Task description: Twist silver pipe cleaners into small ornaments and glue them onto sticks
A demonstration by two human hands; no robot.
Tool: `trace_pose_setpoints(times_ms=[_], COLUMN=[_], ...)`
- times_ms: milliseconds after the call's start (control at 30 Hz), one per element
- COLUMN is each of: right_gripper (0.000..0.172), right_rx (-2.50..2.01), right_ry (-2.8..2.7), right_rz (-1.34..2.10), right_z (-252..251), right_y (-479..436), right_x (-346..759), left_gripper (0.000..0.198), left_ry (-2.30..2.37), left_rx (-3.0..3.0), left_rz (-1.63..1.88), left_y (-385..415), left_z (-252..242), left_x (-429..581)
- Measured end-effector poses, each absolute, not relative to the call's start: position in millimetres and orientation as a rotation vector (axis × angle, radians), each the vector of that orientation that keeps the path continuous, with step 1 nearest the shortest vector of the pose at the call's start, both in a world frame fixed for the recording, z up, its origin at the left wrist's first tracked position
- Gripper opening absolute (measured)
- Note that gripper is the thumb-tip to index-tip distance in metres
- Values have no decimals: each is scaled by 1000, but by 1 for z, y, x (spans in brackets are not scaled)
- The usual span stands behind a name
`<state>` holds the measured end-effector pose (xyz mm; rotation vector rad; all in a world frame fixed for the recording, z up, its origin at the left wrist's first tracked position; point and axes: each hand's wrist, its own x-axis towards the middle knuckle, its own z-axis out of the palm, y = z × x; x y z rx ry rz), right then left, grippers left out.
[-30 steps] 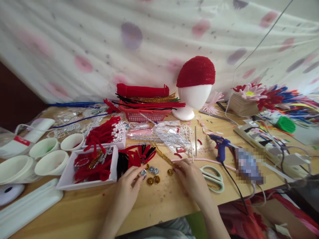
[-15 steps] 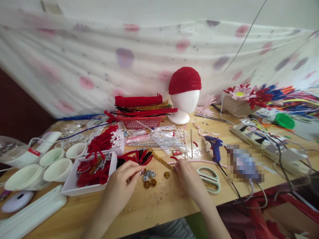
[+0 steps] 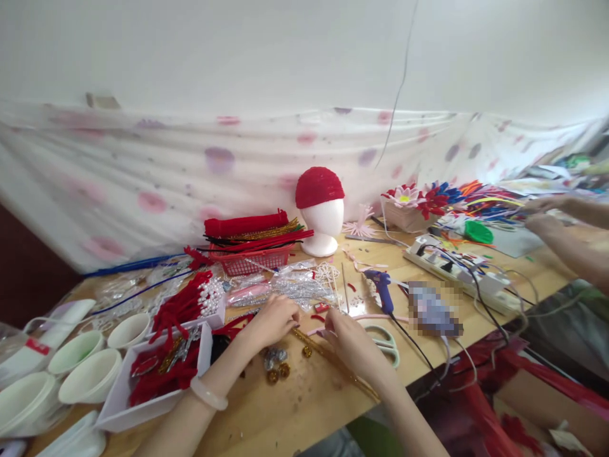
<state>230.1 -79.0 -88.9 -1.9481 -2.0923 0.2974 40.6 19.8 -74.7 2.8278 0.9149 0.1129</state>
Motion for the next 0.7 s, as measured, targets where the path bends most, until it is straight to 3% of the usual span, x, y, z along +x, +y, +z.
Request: trace_pose_setpoints(times_ms=[200, 367, 500, 700], right_gripper=[17, 9, 21, 9], right_rx=[-2019, -1928, -1785, -1601], right_ry=[-2090, -2025, -2018, -1923], right_rz=[466, 571, 608, 729], right_z=[-90, -71, -18, 90], right_y=[-75, -79, -63, 4], right_x=[220, 225, 240, 291], left_gripper=[32, 31, 27, 31], left_ry=[894, 829, 853, 1056], left_rx=[2787, 2664, 2536, 2411], left_rz=[41, 140, 325, 781], left_y=[22, 31, 56, 120], left_z=[-82, -75, -41, 31], left_x=[38, 33, 21, 24])
